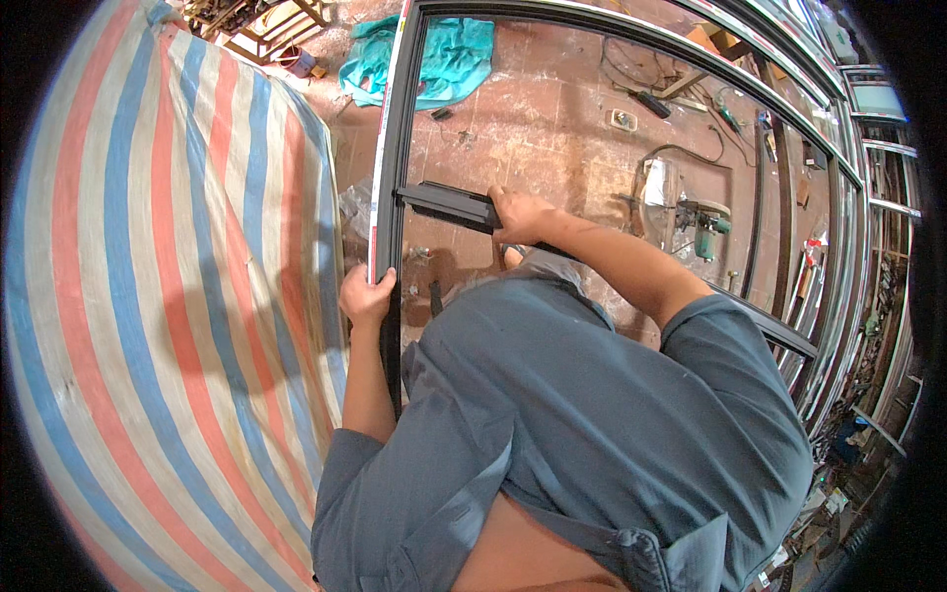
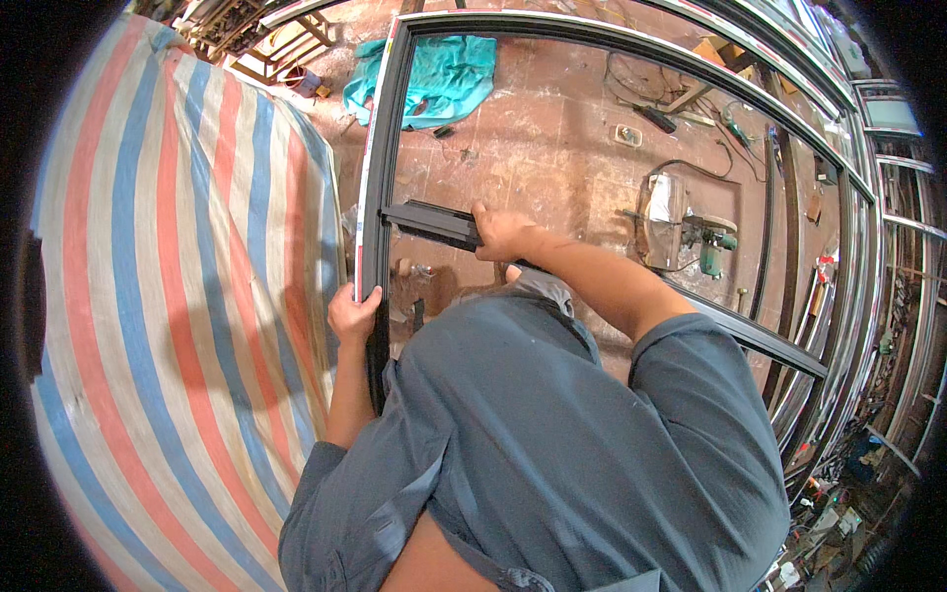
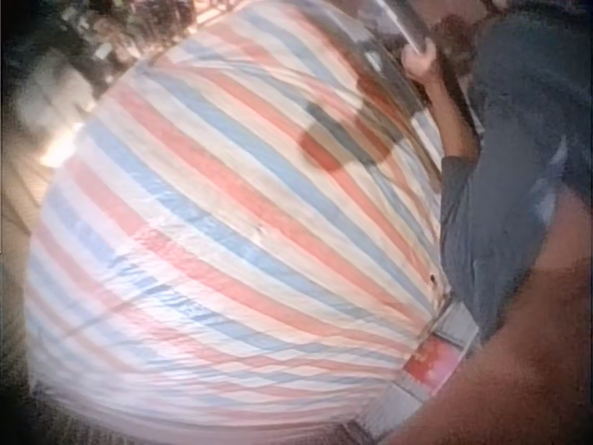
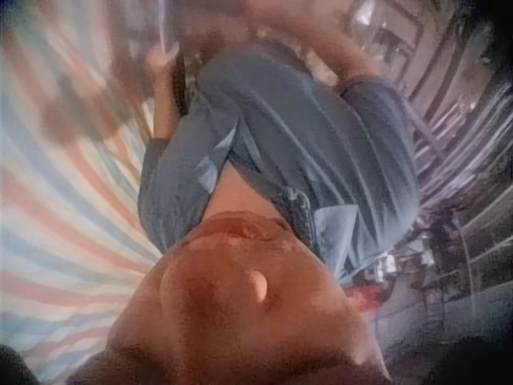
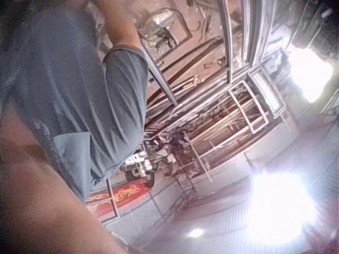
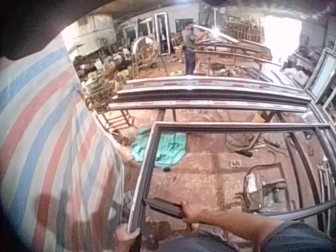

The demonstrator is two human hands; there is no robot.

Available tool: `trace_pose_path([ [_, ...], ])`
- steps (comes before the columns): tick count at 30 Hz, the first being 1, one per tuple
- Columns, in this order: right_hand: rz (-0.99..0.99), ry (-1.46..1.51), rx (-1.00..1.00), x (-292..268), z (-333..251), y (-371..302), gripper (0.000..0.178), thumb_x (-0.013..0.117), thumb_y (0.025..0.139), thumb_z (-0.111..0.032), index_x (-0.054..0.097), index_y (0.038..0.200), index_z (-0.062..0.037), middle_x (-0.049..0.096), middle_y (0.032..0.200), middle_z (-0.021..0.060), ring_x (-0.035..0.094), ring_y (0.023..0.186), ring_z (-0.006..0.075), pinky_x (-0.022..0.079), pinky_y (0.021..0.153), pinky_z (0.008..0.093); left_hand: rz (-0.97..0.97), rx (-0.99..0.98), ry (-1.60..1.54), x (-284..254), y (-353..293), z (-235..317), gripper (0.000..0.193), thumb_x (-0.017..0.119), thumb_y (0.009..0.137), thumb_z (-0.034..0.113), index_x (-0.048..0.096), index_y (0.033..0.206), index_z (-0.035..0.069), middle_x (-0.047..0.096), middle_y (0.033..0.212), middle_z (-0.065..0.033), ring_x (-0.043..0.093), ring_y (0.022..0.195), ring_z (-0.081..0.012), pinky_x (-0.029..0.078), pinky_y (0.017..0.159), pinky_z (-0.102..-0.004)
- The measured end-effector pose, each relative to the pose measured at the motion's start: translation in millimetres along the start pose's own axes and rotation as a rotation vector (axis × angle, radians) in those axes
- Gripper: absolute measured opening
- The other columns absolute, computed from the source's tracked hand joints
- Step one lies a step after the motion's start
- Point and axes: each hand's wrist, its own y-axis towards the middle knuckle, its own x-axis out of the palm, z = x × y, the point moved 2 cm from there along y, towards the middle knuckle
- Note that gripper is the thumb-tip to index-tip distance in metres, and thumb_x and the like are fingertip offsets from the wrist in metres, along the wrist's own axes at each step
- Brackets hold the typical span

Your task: The person assembles a window frame by aligning metal profiles and securing them with a cordless drill. They handle multiple frame pieces, position them on a workbench, and fasten joints using screws.

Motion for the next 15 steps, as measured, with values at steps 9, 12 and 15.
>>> trace_pose_path([
  [9,0.022,-0.022,-0.008,-7,9,9,0.075,0.086,0.089,-0.034,0.051,0.146,0.0006,0.075,0.129,0.0317,0.073,0.123,0.0492,0.058,0.108,0.0559,0.04,-0.036,0.068,3,-5,-9,0.044,0.089,0.084,0.05,0.079,0.093,0.009,0.077,0.093,-0.0198,0.076,0.09,-0.0453,0.059,0.079,-0.0528],
  [12,0.04,-0.069,0.012,-9,12,15,0.077,0.086,0.088,-0.033,0.05,0.147,0.0012,0.074,0.129,0.0327,0.073,0.124,0.0494,0.057,0.108,0.056,0.13,0.029,0.028,8,-4,-12,0.044,0.092,0.079,0.047,0.072,0.083,0.008,0.075,0.089,-0.0199,0.073,0.086,-0.0475,0.057,0.075,-0.0575],
  [15,0.027,-0.099,0.035,-7,9,18,0.078,0.085,0.088,-0.032,0.049,0.149,0.0018,0.074,0.129,0.0338,0.073,0.124,0.0494,0.058,0.108,0.0555,0.153,0.043,0.022,9,-6,-17,0.041,0.091,0.078,0.045,0.074,0.085,0.009,0.075,0.089,-0.0182,0.074,0.086,-0.0453,0.059,0.075,-0.0562],
])
